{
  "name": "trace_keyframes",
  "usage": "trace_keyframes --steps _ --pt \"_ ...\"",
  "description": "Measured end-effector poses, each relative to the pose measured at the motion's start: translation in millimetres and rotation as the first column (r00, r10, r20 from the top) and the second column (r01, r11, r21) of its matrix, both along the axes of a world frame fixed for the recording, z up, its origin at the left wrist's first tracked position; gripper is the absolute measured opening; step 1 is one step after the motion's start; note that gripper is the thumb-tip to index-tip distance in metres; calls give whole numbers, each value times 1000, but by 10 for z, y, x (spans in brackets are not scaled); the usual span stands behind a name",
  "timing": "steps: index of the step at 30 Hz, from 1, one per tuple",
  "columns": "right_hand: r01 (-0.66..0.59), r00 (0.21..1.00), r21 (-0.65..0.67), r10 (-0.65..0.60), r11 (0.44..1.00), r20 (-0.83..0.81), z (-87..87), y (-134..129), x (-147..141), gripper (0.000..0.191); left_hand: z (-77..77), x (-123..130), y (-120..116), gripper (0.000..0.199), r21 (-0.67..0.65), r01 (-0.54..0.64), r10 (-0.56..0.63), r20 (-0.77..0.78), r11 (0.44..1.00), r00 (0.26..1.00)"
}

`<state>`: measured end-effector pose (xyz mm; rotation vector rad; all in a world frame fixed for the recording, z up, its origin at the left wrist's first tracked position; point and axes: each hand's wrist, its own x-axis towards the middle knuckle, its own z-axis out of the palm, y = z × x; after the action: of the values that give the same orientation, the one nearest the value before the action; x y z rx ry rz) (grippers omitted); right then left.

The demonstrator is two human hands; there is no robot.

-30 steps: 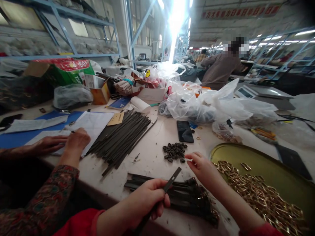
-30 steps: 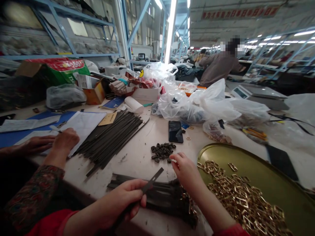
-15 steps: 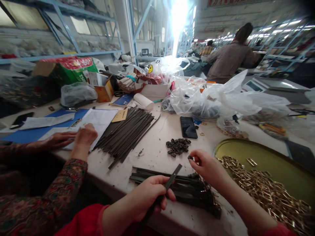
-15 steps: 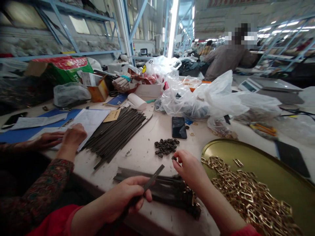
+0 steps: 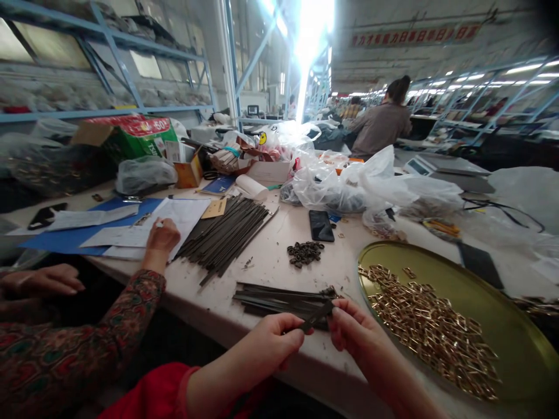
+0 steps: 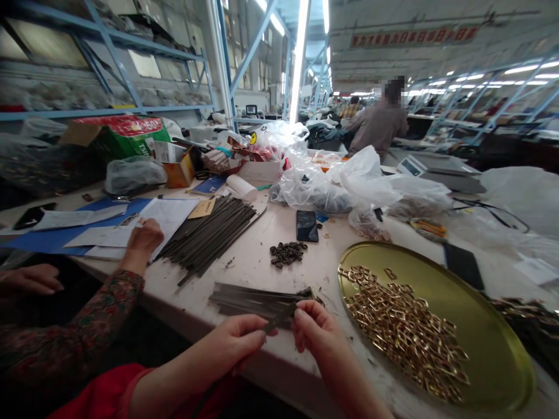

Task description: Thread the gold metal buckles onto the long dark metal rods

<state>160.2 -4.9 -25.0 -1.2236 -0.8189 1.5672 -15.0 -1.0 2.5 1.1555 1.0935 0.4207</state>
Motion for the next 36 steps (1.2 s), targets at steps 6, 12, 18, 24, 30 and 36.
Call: trace_keyframes --steps 6,12,18,24,30,36 --pt "50 997 -25 -52 998 -57 30 -123 -40 30 -34 8 -55 21 6 -38 38 38 999 999" --pt "-88 996 46 89 995 0 -25 -252 -141 31 -16 43 -10 16 281 -70 51 74 957 996" --pt "-102 994 88 99 991 38 -155 -290 -185 34 -91 30 -4 17 151 -74 62 87 986 994" --pt "-92 995 64 90 994 34 -99 -272 -207 35 -94 40 20 28 25 -84 78 192 996 978" --pt "-48 972 101 23 994 235 -39 -257 -211 28 -127 11 15 20 241 -83 73 49 967 996" --pt "-83 954 95 52 992 296 -168 -240 -215 29 -249 13 -29 17 257 -124 113 57 958 992"
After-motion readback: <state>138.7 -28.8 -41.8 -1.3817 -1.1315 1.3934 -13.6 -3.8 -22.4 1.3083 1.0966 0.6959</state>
